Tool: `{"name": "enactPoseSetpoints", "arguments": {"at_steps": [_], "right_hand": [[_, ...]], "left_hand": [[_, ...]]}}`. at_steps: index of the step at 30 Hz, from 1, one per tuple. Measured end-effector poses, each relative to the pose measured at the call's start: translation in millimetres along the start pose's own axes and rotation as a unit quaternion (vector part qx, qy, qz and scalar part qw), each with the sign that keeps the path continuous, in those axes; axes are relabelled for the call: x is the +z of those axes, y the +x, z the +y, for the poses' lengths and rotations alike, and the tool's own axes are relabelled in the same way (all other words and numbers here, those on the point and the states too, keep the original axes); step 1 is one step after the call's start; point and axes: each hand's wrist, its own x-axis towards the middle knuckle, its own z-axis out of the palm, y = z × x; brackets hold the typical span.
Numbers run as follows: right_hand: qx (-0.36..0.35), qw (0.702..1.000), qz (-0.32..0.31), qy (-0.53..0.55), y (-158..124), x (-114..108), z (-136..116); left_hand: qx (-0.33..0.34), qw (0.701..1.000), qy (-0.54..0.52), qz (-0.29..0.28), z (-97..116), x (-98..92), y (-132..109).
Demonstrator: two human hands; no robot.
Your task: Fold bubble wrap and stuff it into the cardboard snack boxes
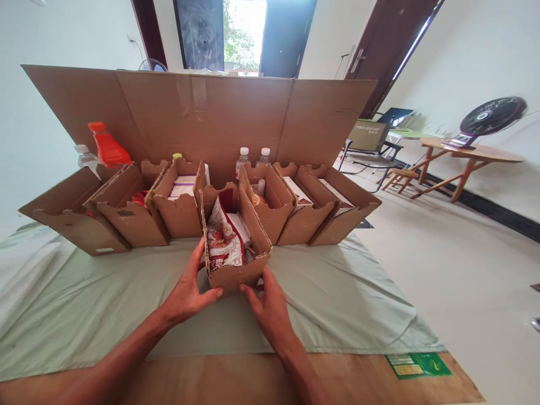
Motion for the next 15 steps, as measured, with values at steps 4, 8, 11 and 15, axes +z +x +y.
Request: {"name": "enactPoseSetpoints", "arguments": {"at_steps": [4, 8, 11, 15], "right_hand": [[-0.02, 0.999, 0.005, -0.045, 25, 4, 6], [-0.035, 0.995, 0.025, -0.088, 56, 16, 19], [-0.047, 0.991, 0.039, -0.118, 68, 28, 30], [-0.077, 0.985, 0.036, -0.15, 64, 39, 37]], "left_hand": [[-0.028, 0.999, -0.013, 0.031, -6, -1.0, 12], [-0.069, 0.994, -0.005, 0.087, -14, -2.6, 30], [-0.085, 0.99, 0.023, 0.11, -19, -1.9, 46], [-0.111, 0.98, 0.078, 0.143, -24, 2.0, 66]]}}
